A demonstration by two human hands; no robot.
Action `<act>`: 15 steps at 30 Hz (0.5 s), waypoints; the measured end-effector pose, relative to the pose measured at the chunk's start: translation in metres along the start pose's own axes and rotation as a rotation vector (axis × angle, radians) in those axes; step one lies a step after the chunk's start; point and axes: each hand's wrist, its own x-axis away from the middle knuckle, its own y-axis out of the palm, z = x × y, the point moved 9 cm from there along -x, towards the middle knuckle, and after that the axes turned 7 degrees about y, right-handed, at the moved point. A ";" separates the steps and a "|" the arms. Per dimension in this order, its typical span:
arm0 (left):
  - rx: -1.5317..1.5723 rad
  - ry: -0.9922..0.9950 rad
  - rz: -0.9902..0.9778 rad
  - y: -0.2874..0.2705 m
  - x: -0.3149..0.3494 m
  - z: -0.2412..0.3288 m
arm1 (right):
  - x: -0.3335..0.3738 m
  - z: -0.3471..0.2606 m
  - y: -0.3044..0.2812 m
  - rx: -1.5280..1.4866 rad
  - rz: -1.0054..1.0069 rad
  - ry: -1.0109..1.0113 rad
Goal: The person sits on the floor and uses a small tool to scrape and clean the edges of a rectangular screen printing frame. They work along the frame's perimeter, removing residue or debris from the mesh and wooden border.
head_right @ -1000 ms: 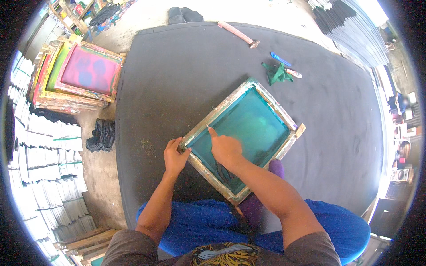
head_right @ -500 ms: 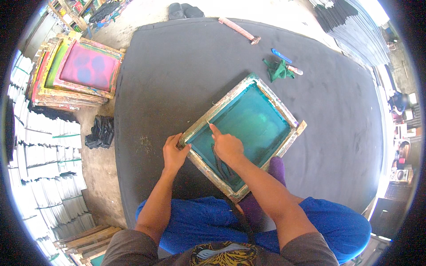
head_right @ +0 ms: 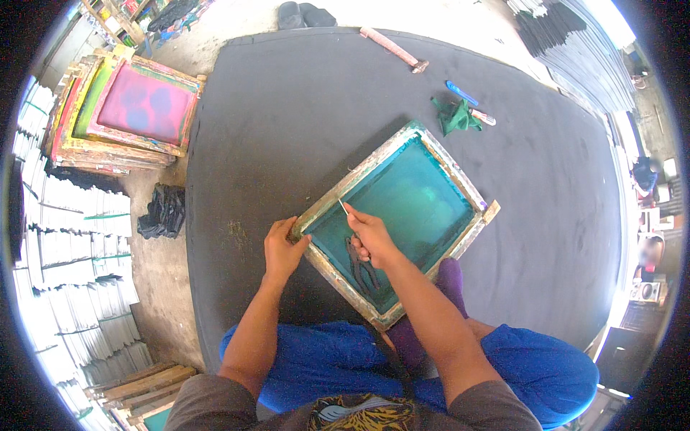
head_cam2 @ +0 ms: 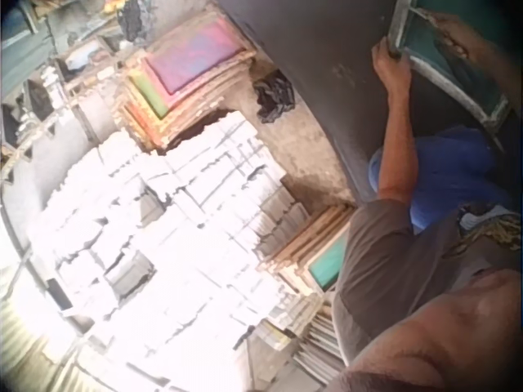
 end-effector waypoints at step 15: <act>0.063 -0.036 -0.014 0.004 -0.001 -0.002 | 0.005 -0.013 -0.001 -0.012 -0.145 0.264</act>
